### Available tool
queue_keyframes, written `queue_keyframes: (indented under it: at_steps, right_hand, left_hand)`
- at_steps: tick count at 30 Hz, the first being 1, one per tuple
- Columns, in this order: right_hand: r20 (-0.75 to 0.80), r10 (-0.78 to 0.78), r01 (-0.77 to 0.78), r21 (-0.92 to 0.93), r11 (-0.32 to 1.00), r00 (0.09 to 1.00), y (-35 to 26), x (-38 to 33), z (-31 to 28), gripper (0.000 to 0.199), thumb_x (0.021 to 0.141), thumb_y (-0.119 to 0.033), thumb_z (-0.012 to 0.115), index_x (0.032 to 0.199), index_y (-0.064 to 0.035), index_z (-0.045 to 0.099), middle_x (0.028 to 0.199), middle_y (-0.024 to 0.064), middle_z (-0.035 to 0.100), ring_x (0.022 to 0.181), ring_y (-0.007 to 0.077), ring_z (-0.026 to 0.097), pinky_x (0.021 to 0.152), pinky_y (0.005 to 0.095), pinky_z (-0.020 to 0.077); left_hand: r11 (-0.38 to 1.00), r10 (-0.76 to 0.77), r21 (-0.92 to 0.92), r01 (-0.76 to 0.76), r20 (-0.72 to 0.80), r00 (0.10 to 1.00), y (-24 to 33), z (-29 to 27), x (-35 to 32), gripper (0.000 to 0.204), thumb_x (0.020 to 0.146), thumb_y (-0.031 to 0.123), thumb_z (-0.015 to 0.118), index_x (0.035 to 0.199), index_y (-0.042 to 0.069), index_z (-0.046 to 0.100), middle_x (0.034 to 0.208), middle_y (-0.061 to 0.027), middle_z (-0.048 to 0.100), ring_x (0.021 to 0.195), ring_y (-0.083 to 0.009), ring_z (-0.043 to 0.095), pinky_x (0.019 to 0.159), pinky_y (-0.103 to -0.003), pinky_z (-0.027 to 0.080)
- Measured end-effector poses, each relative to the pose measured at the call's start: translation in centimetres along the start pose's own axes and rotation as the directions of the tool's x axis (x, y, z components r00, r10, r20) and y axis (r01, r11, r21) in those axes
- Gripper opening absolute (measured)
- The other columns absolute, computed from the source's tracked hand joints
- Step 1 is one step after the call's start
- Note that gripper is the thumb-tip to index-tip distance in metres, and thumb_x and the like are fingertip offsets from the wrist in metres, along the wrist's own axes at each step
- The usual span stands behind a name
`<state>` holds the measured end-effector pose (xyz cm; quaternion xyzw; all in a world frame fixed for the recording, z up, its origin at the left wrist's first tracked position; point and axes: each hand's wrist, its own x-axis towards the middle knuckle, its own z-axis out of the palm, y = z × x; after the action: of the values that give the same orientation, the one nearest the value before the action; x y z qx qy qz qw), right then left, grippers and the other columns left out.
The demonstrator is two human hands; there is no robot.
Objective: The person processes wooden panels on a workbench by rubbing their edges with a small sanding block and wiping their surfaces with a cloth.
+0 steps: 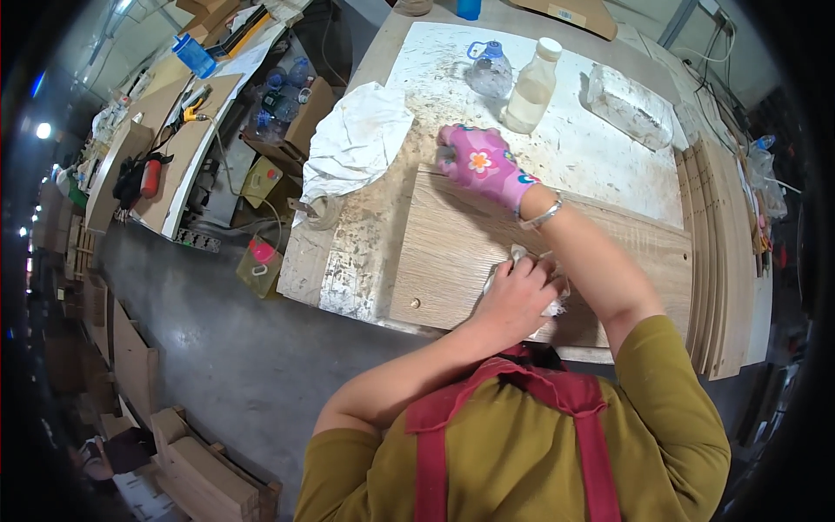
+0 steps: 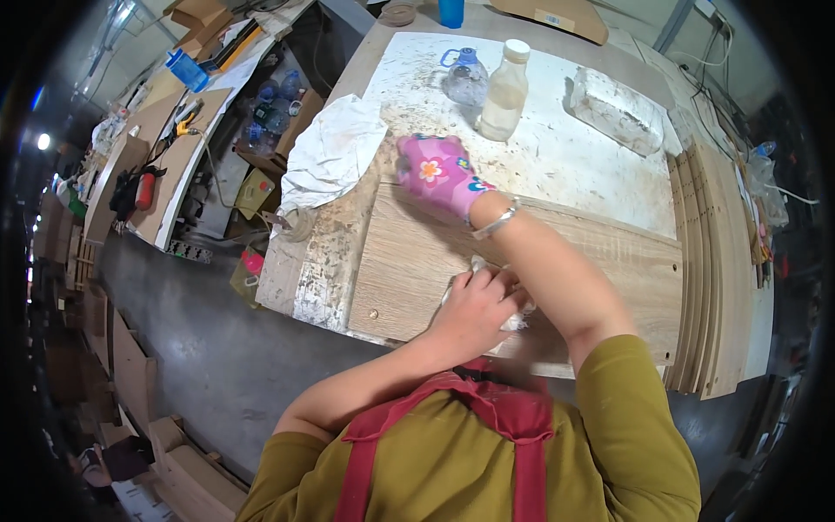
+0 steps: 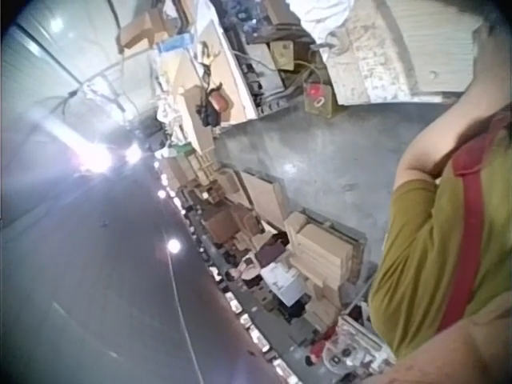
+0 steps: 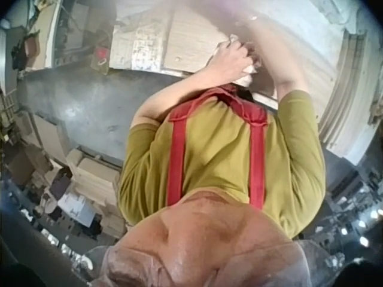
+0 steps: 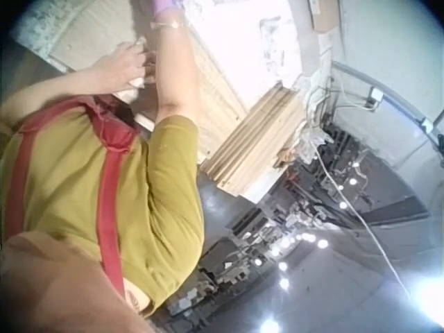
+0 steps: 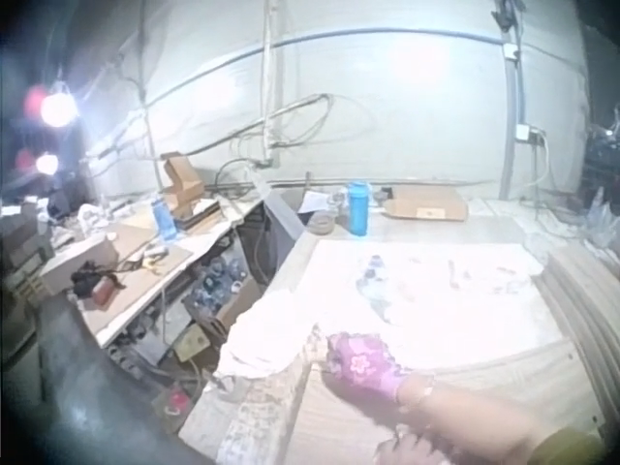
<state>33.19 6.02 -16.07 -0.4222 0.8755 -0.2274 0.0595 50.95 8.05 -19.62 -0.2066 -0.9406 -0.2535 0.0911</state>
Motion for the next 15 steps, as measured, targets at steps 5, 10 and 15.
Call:
queue_keyframes:
  at_steps: [5,10,15]
  right_hand:
    - [-0.142,0.038,-0.061,-0.165,0.984,0.989,5.8,-6.4,-2.9,0.02,0.079,-0.022,0.06,0.092,-0.0066,0.058,0.08,0.0138,0.066,0.078,0.0334,0.065,0.075,0.0454,0.0458]
    - [-0.179,0.188,-0.229,-0.253,0.94,0.966,11.2,-13.2,-6.2,0.02,0.078,-0.022,0.062,0.092,-0.0075,0.059,0.086,0.012,0.065,0.084,0.0296,0.064,0.081,0.043,0.0446]
    - [-0.232,0.313,-0.375,-0.305,0.876,0.921,16.9,-20.4,-10.0,0.016,0.077,-0.019,0.06,0.09,-0.0095,0.057,0.081,0.0084,0.063,0.076,0.0276,0.063,0.081,0.0433,0.0431]
  left_hand:
    - [1.0,-0.004,-0.009,0.004,-0.069,0.998,0.3,0.8,0.4,0.044,0.07,0.026,0.074,0.109,0.014,0.06,0.113,-0.0083,0.052,0.109,-0.0273,0.048,0.089,-0.044,0.038]
    - [0.999,-0.035,0.019,0.035,-0.013,0.999,0.5,0.6,0.9,0.037,0.075,0.025,0.072,0.108,0.012,0.061,0.115,-0.0116,0.053,0.106,-0.032,0.049,0.089,-0.045,0.038]
    - [0.997,-0.027,0.078,0.026,0.004,1.0,0.9,0.5,0.9,0.036,0.075,0.02,0.071,0.108,0.011,0.06,0.115,-0.0154,0.053,0.105,-0.0354,0.048,0.089,-0.046,0.037]
